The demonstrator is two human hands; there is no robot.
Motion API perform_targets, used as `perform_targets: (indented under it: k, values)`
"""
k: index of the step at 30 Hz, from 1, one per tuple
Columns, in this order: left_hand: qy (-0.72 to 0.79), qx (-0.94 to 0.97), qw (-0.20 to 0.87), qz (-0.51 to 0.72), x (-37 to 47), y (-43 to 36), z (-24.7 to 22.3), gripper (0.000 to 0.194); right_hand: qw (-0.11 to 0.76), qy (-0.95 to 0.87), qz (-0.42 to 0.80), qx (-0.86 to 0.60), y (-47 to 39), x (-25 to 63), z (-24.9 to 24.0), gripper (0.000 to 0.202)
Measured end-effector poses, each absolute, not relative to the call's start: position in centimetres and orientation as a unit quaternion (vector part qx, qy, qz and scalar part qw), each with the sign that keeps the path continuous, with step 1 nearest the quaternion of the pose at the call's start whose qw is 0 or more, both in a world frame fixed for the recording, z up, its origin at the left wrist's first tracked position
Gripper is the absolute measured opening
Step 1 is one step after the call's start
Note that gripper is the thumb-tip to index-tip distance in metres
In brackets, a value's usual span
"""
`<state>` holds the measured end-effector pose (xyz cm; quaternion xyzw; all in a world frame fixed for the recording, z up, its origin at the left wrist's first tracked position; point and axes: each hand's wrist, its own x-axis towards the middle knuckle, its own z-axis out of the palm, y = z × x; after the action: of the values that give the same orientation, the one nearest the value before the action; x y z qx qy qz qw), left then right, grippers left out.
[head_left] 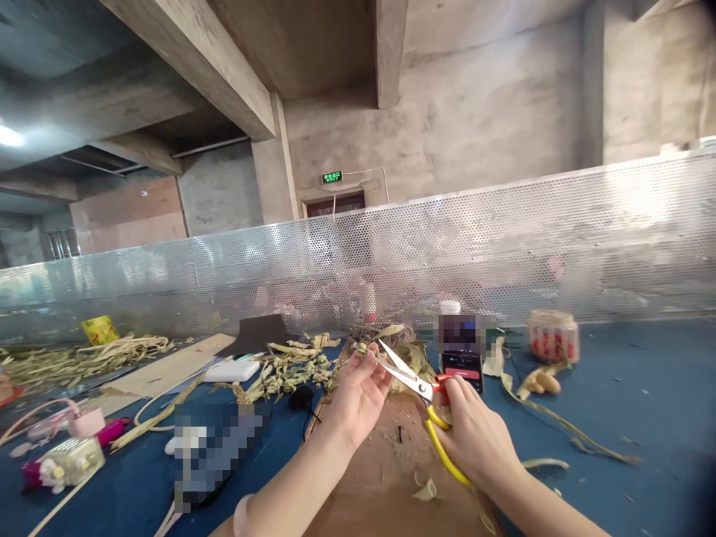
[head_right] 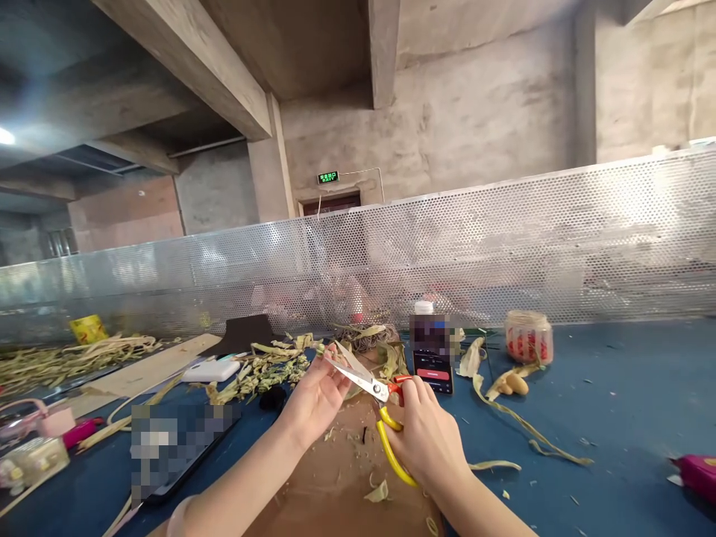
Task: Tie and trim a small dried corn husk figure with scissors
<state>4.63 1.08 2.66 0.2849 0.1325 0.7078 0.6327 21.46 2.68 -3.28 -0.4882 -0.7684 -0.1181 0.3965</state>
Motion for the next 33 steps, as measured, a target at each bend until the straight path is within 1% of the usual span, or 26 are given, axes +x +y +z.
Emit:
perform_targets:
  k: [11,23,28,33]
  values:
    - [0.145,0.303,0.643,0.688,4.62,1.05,2.22,0.019,0.389,-0.761,-0.11,-0.508,2.85,21.71,-3.21,0.017]
    - [0.152,0.282,0.665,0.675,4.96,0.76,1.97,0.014,0.386,-0.758,-0.135,-0.508,3.08,21.92,-3.24,0.018]
    - [0.152,0.272,0.67,0.674,5.02,0.69,2.17,0.021,0.388,-0.757,-0.141,-0.507,2.93,22.02,-3.15,0.019]
    - [0.154,0.273,0.668,0.675,4.87,0.72,2.41,0.021,0.398,-0.759,-0.149,-0.494,3.21,22.34,-3.23,0.02]
